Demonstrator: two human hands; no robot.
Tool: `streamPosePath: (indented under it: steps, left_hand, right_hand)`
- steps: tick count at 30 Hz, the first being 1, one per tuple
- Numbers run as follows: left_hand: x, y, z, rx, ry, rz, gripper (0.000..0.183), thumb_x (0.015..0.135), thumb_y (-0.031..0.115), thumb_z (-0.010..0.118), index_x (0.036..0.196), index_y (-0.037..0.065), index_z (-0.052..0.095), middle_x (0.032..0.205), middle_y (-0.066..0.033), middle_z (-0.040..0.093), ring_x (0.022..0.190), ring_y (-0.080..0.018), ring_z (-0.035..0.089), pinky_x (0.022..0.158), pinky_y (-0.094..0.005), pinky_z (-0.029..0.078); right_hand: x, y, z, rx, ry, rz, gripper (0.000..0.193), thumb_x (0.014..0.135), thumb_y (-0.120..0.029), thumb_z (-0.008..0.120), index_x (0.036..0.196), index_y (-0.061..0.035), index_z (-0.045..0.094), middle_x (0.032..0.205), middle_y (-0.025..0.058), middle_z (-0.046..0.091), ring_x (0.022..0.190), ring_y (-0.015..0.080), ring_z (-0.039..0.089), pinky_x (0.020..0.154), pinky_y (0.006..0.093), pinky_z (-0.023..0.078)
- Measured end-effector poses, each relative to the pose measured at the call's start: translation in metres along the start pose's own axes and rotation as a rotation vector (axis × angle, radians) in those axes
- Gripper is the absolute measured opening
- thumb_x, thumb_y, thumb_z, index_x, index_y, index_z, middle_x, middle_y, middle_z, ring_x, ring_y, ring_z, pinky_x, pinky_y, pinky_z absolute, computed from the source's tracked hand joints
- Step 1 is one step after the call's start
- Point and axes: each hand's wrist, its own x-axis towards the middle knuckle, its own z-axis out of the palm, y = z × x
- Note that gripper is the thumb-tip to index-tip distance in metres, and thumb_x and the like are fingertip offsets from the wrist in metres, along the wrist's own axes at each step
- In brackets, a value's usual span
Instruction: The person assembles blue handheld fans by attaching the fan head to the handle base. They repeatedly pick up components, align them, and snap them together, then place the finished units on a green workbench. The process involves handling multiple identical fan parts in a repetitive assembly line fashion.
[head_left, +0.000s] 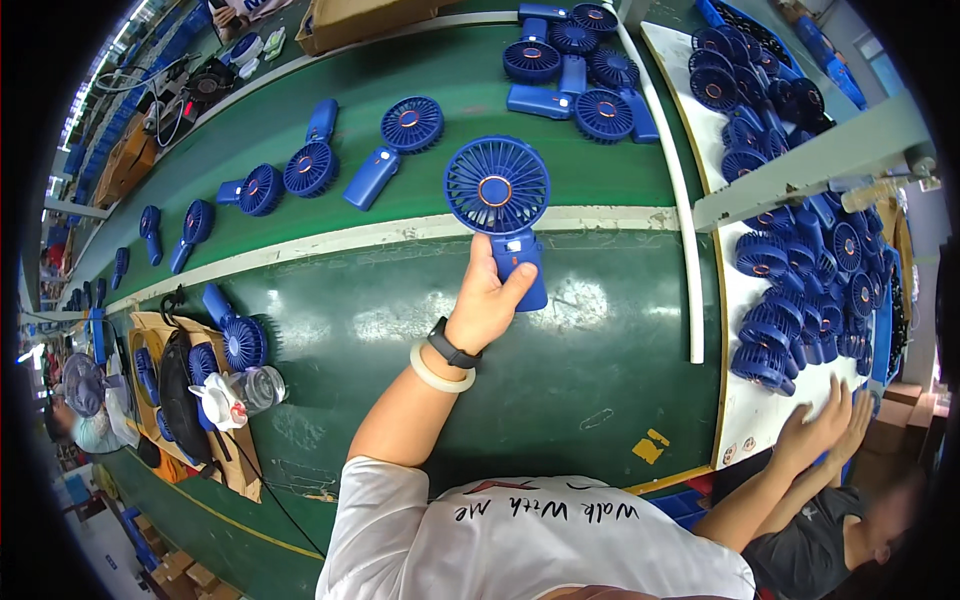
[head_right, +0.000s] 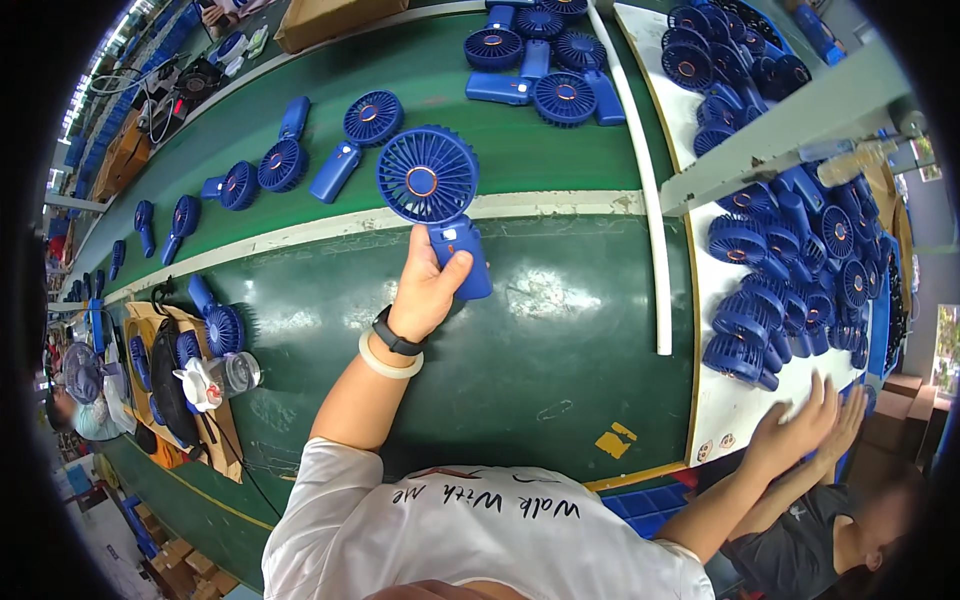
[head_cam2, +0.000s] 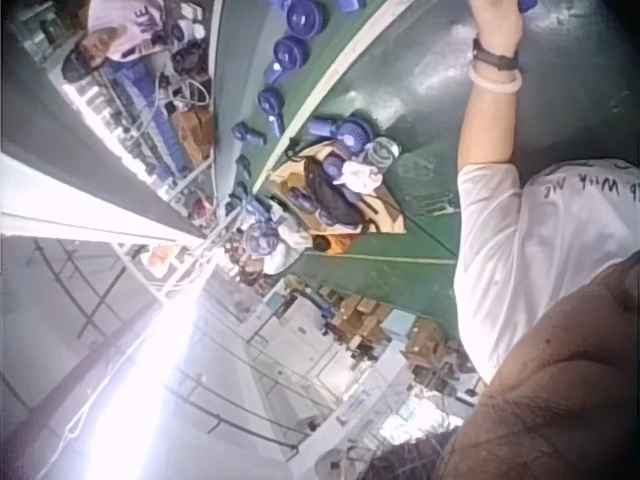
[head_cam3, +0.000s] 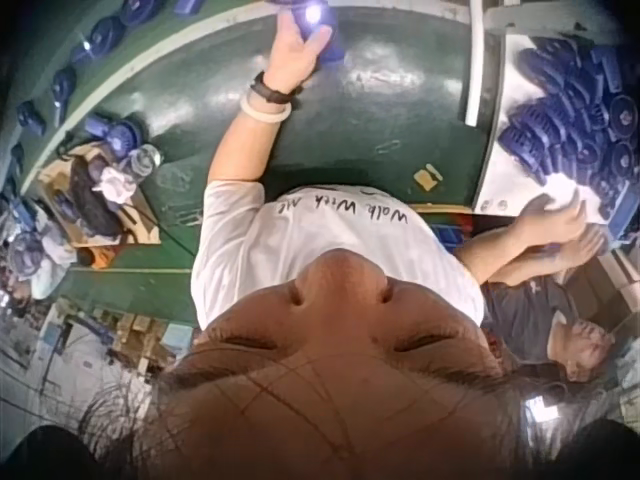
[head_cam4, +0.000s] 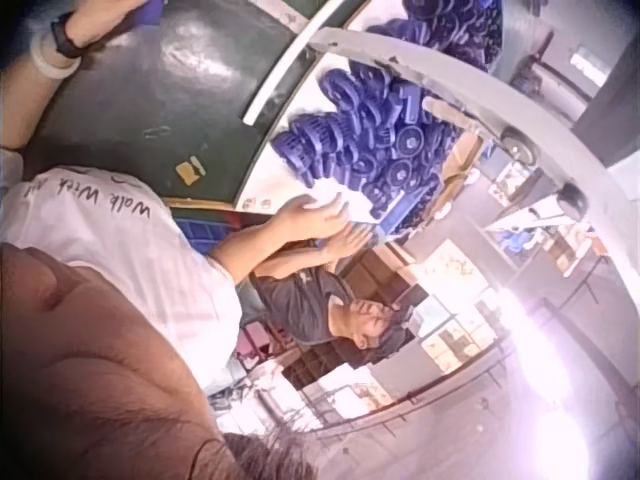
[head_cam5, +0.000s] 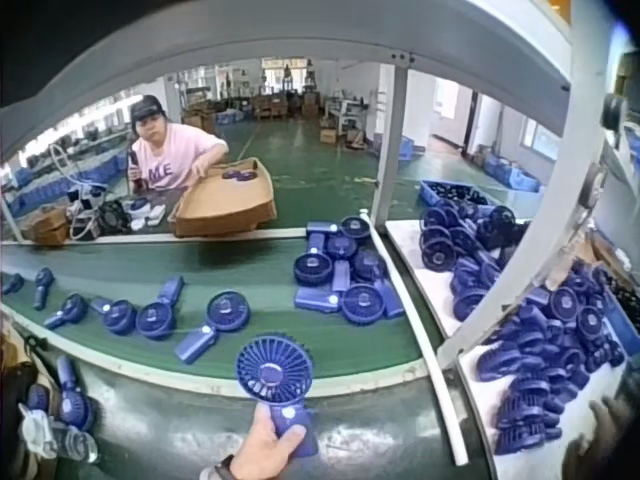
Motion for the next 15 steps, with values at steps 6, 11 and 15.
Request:
streamPosePath:
  steps: [6, 11, 15]
  left_hand:
    - [0.008, -0.005, -0.017, -0.184, 0.06, 0.017, 0.041, 0.089, 0.009, 0.053, 0.126, 0.004, 0.035, 0.112, -0.012, 0.054, 0.098, -0.0218, 0.058, 0.087, -0.0348, 0.046]
    - [0.011, -0.002, -0.028, -0.272, 0.066, 0.042, 0.048, 0.088, 0.009, 0.054, 0.13, 0.005, 0.032, 0.114, -0.013, 0.053, 0.1, -0.0226, 0.057, 0.089, -0.0359, 0.046]
    - [0.016, -0.002, -0.031, -0.328, 0.054, 0.011, 0.05, 0.088, 0.009, 0.056, 0.132, 0.006, 0.032, 0.115, -0.013, 0.053, 0.101, -0.0222, 0.056, 0.089, -0.0365, 0.046]
  right_hand:
    - [-0.013, -0.172, 0.024, 1.221, -0.105, 0.079, 0.025, 0.07, 0.005, 0.055, 0.094, -0.0011, 0.055, 0.1, 0.013, 0.055, 0.097, 0.0254, 0.052, 0.087, 0.0345, 0.04]
    - [0.088, -0.301, 0.084, 1.453, -0.36, -0.144, 0.037, 0.069, 0.008, 0.054, 0.104, -0.0032, 0.055, 0.108, 0.0104, 0.055, 0.096, 0.0219, 0.054, 0.078, 0.0312, 0.047]
    - [0.173, -0.372, 0.149, 1.165, -0.274, -0.266, 0.033, 0.079, -0.008, 0.057, 0.112, -0.0047, 0.055, 0.116, 0.0135, 0.052, 0.095, 0.0266, 0.059, 0.077, 0.0354, 0.05]
